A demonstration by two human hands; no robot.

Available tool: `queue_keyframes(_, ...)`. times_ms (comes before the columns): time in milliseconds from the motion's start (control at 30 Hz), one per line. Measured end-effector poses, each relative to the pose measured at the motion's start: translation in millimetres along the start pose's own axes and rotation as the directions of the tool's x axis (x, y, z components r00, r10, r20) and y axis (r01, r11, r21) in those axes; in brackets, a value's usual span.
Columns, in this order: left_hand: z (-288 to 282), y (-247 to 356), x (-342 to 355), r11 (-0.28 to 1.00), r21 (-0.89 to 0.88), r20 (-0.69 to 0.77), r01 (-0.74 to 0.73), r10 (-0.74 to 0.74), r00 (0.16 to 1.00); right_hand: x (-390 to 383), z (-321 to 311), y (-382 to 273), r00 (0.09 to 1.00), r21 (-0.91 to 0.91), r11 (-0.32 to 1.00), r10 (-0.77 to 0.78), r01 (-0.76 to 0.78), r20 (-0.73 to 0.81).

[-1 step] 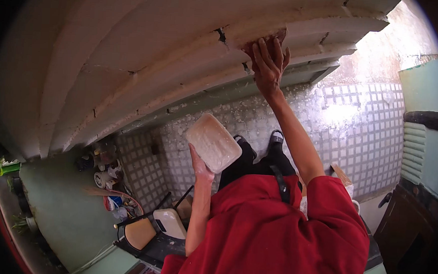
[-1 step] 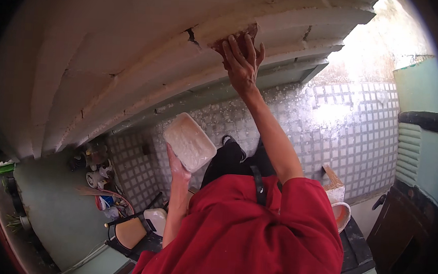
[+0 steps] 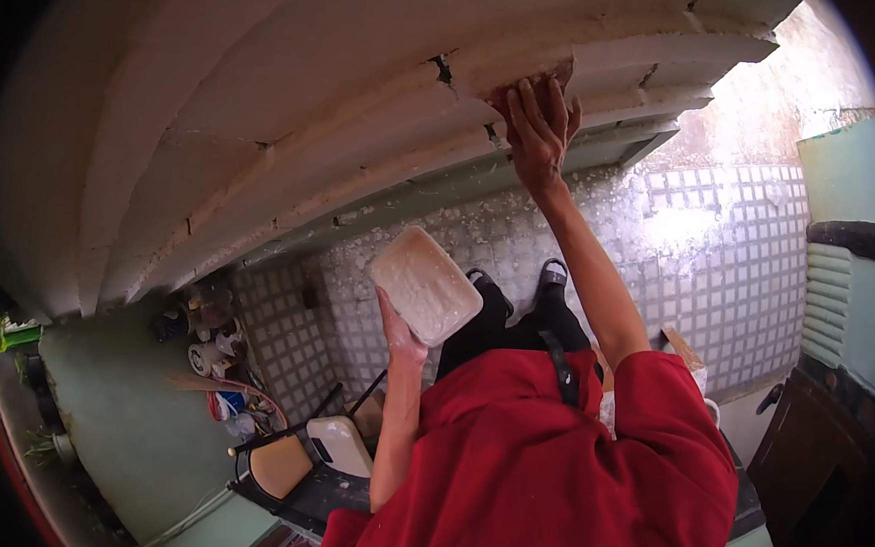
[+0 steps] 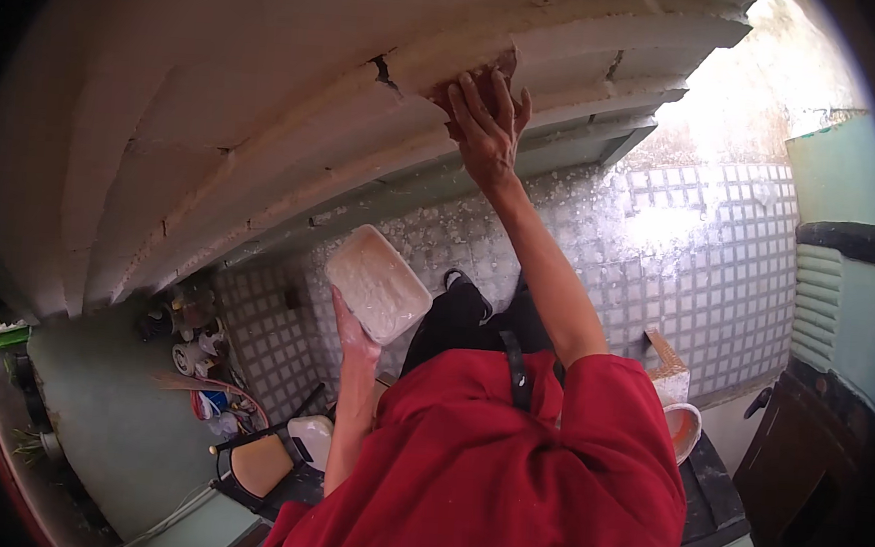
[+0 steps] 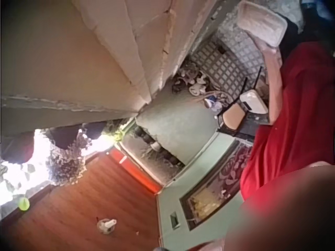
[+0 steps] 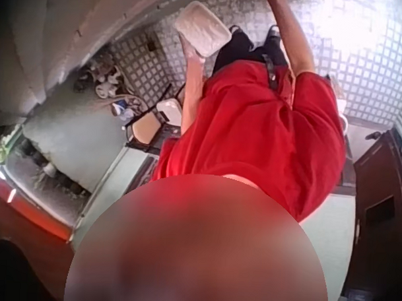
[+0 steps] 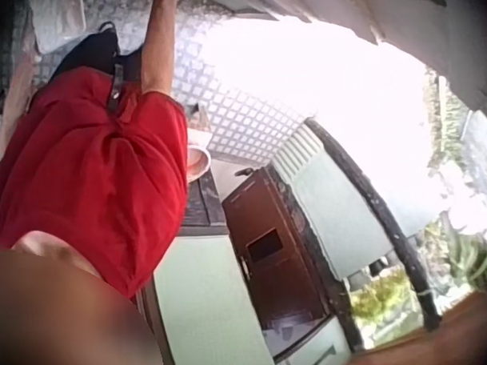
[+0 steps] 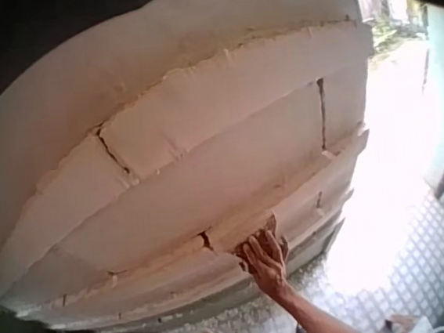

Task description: Applying wall putty or plaster to cracks in a concrete block wall using a spatula.

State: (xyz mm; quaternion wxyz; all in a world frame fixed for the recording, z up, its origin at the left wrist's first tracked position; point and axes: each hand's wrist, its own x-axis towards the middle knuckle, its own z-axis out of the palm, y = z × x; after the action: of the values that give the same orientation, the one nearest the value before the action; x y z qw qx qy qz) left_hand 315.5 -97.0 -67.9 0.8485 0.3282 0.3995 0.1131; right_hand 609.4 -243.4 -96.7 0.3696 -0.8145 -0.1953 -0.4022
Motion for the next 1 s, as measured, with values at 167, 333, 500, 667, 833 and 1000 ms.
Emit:
queue_keyframes(167, -10.6, 8.5, 3.3, 1.0, 0.011, -0.017, -0.001, 0.001, 1.0, -14.5, -7.4, 19.2, 0.998, -0.017, 0.998, -0.054, 0.054, -0.019)
queue_keyframes(333, -4.7, 11.2, -1.3, 1.0, 0.015, 0.002, -0.001, 0.001, 1.0, 7.6, -25.9, 13.4, 0.989, 0.025, 0.991, -0.128, 0.13, -0.076)
queue_keyframes(500, 0.9, 5.9, -5.7, 0.999, 0.04, 0.024, -0.007, 0.006, 1.0, 11.1, -20.8, 38.0, 0.988, -0.043, 0.987, -0.155, 0.155, 0.011)
queue_keyframes(667, -0.7, 3.7, -10.4, 0.999, 0.044, 0.019, -0.029, 0.028, 0.999, 0.4, -34.5, 55.9, 0.984, -0.034, 0.985, -0.173, 0.172, -0.044)
queue_keyframes(833, 2.9, 1.9, -15.9, 0.997, 0.07, 0.012, -0.038, 0.037, 0.999, 34.4, -45.2, 65.0, 0.977, -0.083, 0.981, -0.184, 0.176, -0.104)
queue_keyframes(1000, 21.4, 2.0, -14.8, 0.995, 0.089, 0.048, -0.046, 0.042, 0.998, 13.9, -36.0, 96.9, 0.986, -0.066, 0.985, -0.162, 0.158, -0.05)
